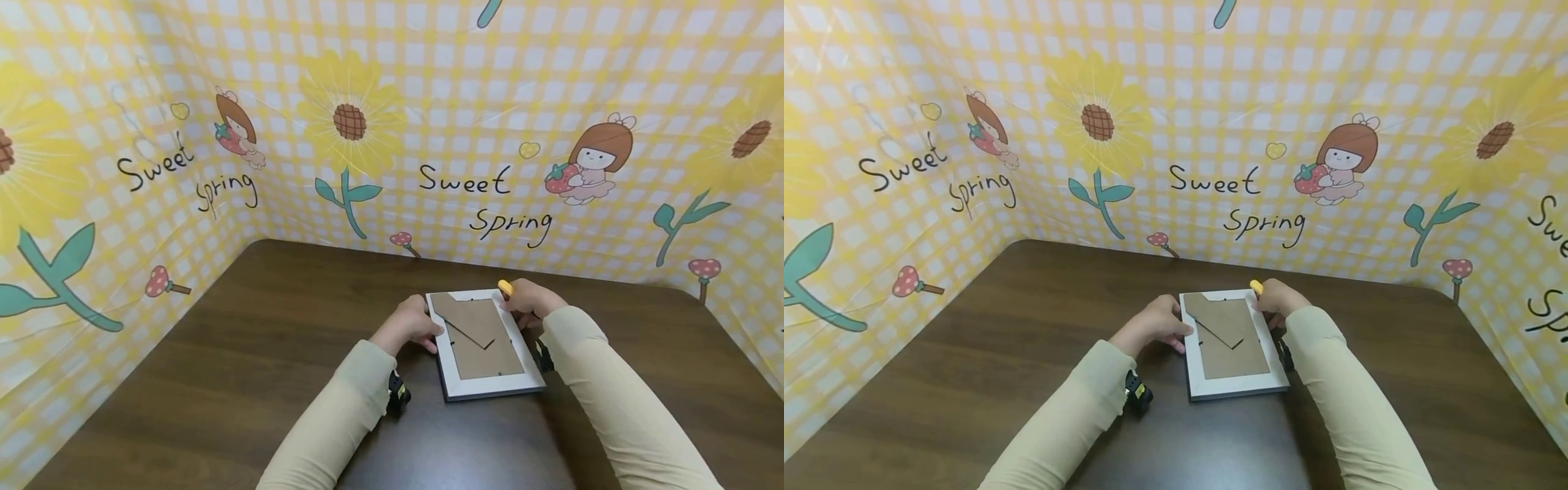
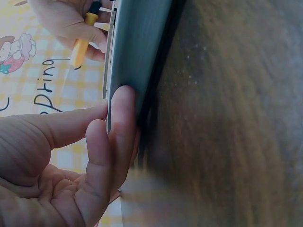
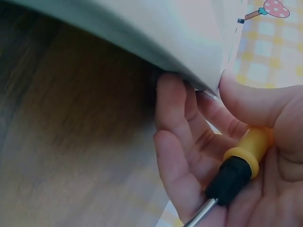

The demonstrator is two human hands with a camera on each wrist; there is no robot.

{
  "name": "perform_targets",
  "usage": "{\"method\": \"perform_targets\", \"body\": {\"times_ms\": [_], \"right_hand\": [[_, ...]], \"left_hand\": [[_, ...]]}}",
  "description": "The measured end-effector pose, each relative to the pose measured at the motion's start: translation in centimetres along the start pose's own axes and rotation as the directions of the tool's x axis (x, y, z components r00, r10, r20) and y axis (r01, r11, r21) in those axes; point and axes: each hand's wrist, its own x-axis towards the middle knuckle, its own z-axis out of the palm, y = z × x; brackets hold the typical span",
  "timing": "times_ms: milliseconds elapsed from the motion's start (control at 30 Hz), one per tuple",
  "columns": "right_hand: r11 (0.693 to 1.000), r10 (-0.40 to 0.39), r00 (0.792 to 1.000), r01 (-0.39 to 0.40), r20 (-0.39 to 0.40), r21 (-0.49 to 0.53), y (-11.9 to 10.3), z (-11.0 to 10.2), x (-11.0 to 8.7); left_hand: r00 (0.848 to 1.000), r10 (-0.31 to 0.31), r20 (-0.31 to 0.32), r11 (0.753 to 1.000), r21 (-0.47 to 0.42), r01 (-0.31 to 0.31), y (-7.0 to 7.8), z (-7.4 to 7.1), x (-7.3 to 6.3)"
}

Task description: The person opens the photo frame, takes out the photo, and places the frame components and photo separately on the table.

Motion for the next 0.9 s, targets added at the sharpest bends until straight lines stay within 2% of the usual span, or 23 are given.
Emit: {"method": "perform_targets", "body": {"times_ms": [367,667,900], "right_hand": [[1.0,0.017,1.0,-0.017,-0.019,-0.001,0.6,-0.2,-0.2],[0.999,0.037,0.999,-0.037,-0.026,0.022,1.0,-0.3,-0.5],[0.999,0.041,0.999,-0.041,-0.019,0.026,1.5,-0.3,-0.7]], "left_hand": [[1.0,0.013,-0.014,0.999,0.035,-0.012,0.5,0.0,1.0],[0.999,0.033,0.001,0.998,0.044,-0.033,0.5,-0.2,1.8],[0.999,0.035,0.002,0.997,0.074,-0.035,0.7,-0.1,2.0]]}}
